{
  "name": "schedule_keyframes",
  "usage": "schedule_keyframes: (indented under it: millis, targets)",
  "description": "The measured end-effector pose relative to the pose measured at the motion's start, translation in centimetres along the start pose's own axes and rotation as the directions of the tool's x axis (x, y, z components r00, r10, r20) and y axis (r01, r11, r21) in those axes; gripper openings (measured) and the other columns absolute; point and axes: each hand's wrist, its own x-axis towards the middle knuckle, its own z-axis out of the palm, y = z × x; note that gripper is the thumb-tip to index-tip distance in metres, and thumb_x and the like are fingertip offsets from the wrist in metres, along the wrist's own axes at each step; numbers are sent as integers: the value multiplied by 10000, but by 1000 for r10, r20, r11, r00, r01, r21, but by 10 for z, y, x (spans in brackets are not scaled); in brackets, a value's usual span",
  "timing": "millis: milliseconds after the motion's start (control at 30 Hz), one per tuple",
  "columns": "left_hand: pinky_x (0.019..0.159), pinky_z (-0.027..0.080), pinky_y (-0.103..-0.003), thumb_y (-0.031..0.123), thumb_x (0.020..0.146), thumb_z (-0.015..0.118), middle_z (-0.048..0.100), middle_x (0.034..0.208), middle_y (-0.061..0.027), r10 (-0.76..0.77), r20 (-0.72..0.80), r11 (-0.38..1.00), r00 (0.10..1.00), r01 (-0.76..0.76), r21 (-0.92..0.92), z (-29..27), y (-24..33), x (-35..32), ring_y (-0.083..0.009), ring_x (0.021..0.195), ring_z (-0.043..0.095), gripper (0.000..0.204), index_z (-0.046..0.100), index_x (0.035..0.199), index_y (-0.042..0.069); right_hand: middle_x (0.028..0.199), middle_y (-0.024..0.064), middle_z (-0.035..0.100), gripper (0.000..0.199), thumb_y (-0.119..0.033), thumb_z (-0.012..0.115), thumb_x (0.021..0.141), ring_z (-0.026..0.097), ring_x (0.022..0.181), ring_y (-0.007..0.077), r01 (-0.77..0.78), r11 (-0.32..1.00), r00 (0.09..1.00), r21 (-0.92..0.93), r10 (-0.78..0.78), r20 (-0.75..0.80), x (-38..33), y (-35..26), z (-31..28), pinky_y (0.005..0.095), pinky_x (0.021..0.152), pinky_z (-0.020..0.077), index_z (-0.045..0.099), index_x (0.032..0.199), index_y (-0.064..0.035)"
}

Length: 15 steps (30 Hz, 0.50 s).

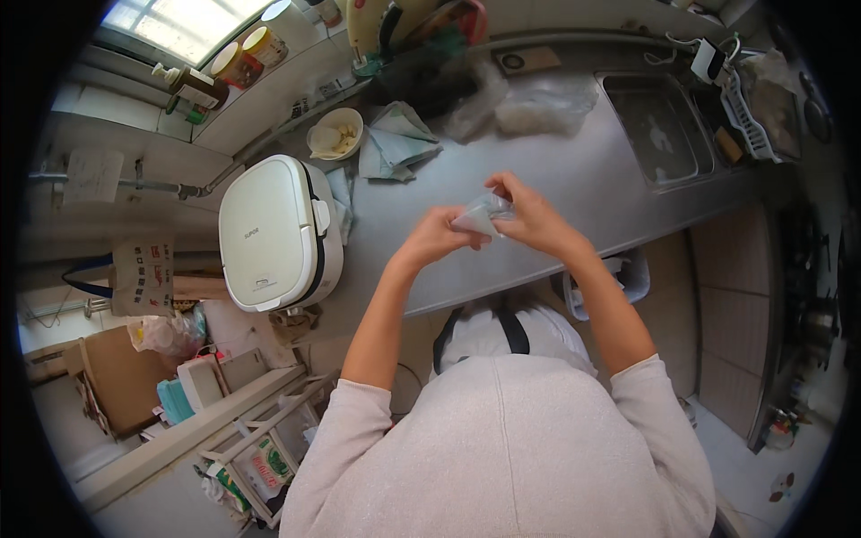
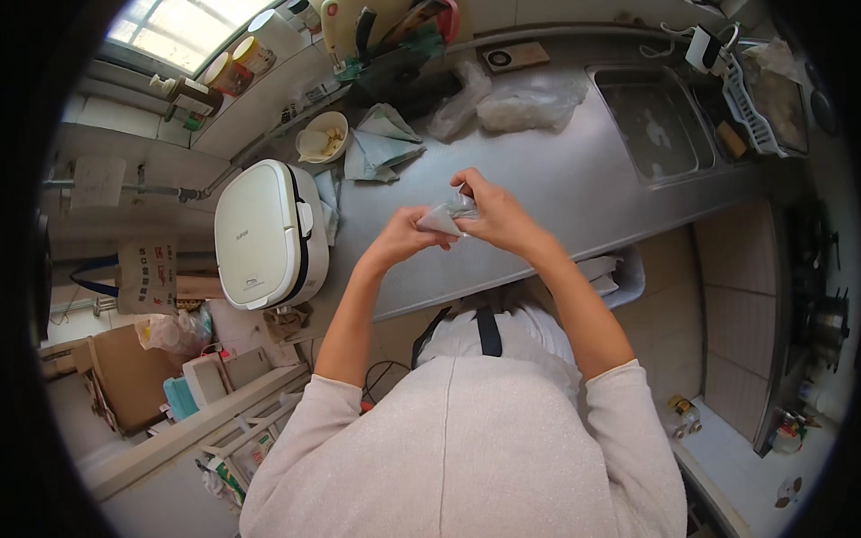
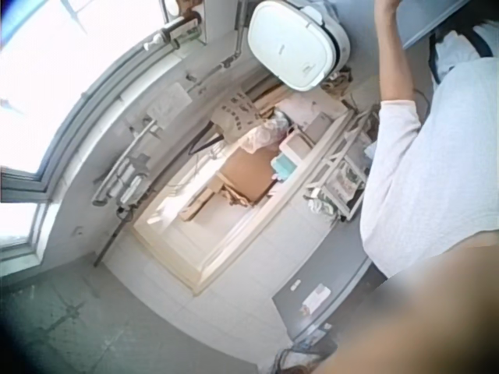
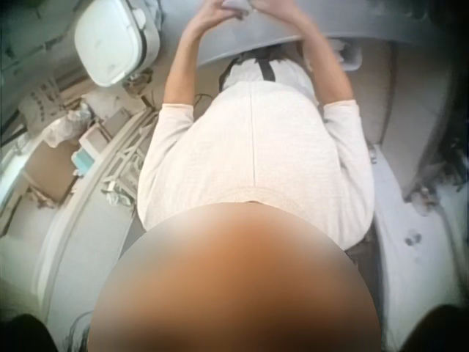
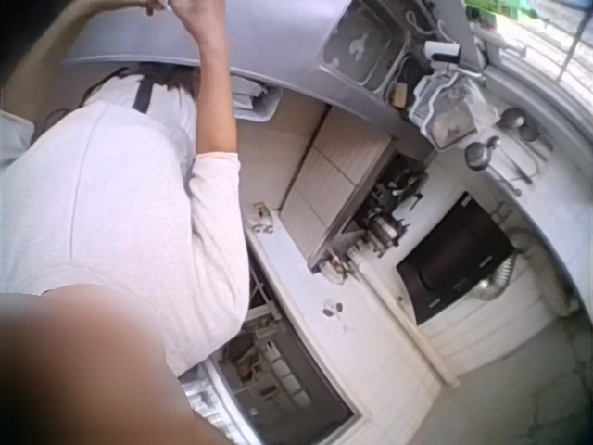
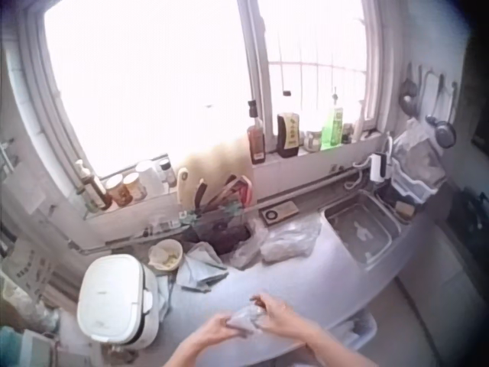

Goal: The person folds a light blue plastic bag into a compact square on a kitchen counter. They then unfold a larger transparent plastic bag, fold it into a smaller rectangle, and place it on the counter.

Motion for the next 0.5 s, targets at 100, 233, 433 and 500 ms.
schedule_keyframes:
  millis: [100,233,433,500]
  targets:
    - [639,508,-282,95,764,763,671,799,-35,88,-59,991,994,-93,-93,7,-4,-1,-108,705,617,181,693,917,28,1037,73,634,444,-244,725,846,593,888,165,-88,946,978,312,23,208,0,10,-13,318,773,485,556,1201,-38]
    - [590,497,-265,90,757,769,662,789,-30,107,-83,994,991,-109,-26,13,-1,0,-109,673,601,198,690,929,32,910,14,623,330,-290,654,902,549,859,100,-234,919,958,316,162,236,1,12,-12,251,739,458,639,1086,-16]
    - [554,479,-260,155,747,813,645,759,-23,45,-71,999,996,-46,-20,17,6,-2,-92,625,567,285,677,968,37,752,25,599,175,-153,666,843,544,719,116,-224,970,966,96,208,156,4,8,-5,307,624,442,610,927,-10]
    - [541,470,-256,174,743,823,637,748,-19,53,-66,998,996,-51,23,21,6,0,-88,616,558,305,672,970,36,740,49,608,215,-157,702,808,554,694,138,-46,996,997,-76,50,54,3,11,3,327,635,460,597,922,-8]
